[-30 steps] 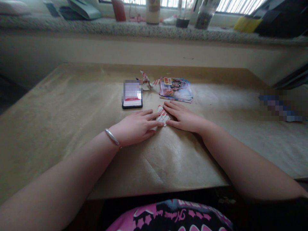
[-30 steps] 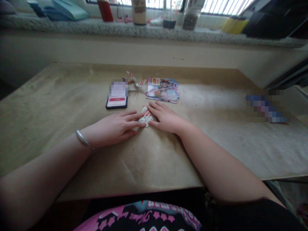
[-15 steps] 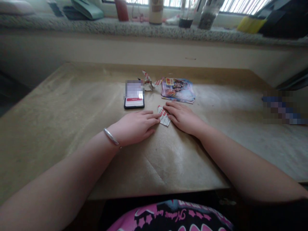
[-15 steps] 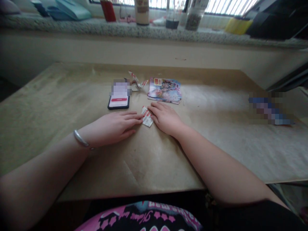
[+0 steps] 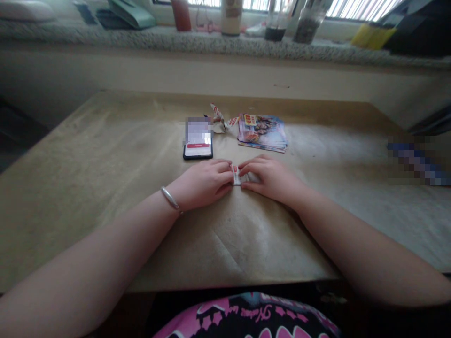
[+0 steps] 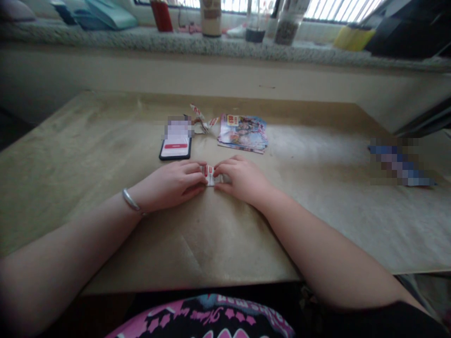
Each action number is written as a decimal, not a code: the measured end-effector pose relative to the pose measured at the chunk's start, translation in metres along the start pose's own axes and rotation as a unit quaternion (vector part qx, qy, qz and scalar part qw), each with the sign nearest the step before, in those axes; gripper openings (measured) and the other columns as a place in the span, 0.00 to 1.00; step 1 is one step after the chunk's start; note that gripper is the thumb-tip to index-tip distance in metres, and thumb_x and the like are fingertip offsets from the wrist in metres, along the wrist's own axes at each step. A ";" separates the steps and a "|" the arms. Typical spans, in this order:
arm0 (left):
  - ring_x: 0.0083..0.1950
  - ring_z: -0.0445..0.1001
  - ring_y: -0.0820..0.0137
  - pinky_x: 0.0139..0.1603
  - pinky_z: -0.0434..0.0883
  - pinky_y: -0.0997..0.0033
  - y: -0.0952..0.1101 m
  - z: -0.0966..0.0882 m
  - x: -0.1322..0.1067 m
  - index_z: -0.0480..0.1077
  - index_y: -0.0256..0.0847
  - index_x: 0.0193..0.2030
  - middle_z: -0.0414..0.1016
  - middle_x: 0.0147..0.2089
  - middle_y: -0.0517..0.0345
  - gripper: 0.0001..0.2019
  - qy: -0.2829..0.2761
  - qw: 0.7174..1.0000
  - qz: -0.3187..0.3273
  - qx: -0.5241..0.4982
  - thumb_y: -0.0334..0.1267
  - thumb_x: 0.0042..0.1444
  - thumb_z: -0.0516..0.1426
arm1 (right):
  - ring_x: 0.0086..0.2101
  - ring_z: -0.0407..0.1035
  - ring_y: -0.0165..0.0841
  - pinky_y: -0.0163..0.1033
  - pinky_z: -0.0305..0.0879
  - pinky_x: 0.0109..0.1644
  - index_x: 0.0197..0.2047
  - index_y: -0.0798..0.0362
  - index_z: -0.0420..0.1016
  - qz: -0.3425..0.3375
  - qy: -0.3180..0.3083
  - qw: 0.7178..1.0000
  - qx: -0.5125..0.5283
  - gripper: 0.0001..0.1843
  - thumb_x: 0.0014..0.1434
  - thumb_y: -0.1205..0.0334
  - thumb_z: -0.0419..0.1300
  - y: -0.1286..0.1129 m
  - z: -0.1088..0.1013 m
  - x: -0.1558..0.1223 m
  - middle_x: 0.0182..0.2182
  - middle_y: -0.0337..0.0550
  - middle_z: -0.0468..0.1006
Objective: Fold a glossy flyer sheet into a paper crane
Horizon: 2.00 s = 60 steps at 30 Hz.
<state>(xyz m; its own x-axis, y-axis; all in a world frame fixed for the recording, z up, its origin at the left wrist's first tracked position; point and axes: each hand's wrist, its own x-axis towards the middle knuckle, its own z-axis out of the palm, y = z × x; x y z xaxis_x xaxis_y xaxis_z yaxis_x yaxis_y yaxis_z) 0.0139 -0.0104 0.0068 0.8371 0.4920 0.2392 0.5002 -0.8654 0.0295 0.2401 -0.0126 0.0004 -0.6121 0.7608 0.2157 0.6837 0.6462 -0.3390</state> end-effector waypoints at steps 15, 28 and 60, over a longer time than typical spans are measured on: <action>0.42 0.72 0.68 0.44 0.71 0.69 -0.007 0.013 0.005 0.76 0.36 0.41 0.77 0.41 0.50 0.13 0.063 0.998 -0.010 -0.018 0.41 0.66 0.53 | 0.36 0.72 0.36 0.38 0.58 0.35 0.39 0.50 0.81 -0.007 -0.043 0.987 -0.156 0.12 0.63 0.55 0.57 -0.008 -0.013 -0.001 0.35 0.44 0.80; 0.36 0.69 0.69 0.37 0.66 0.71 -0.007 0.015 0.018 0.74 0.37 0.36 0.73 0.34 0.54 0.08 0.018 0.995 -0.056 0.077 0.33 0.63 0.54 | 0.34 0.72 0.35 0.38 0.54 0.31 0.33 0.50 0.77 0.172 -0.072 0.973 -0.138 0.09 0.56 0.60 0.55 -0.018 -0.015 0.003 0.35 0.42 0.81; 0.33 0.72 0.71 0.35 0.65 0.74 -0.011 0.011 0.006 0.75 0.37 0.35 0.77 0.32 0.57 0.07 0.071 0.986 -0.140 -0.053 0.30 0.59 0.55 | 0.29 0.67 0.30 0.35 0.60 0.34 0.33 0.52 0.76 0.137 0.008 0.991 0.008 0.06 0.56 0.64 0.58 0.005 -0.003 0.003 0.31 0.41 0.77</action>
<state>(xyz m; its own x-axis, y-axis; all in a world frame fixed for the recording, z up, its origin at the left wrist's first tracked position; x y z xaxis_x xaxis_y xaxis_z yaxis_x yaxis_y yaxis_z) 0.0155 0.0033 -0.0026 0.6267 0.7007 0.3410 0.6746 -0.7069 0.2126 0.2430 -0.0069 0.0020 -0.3979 0.9083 0.1290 0.8168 0.4148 -0.4010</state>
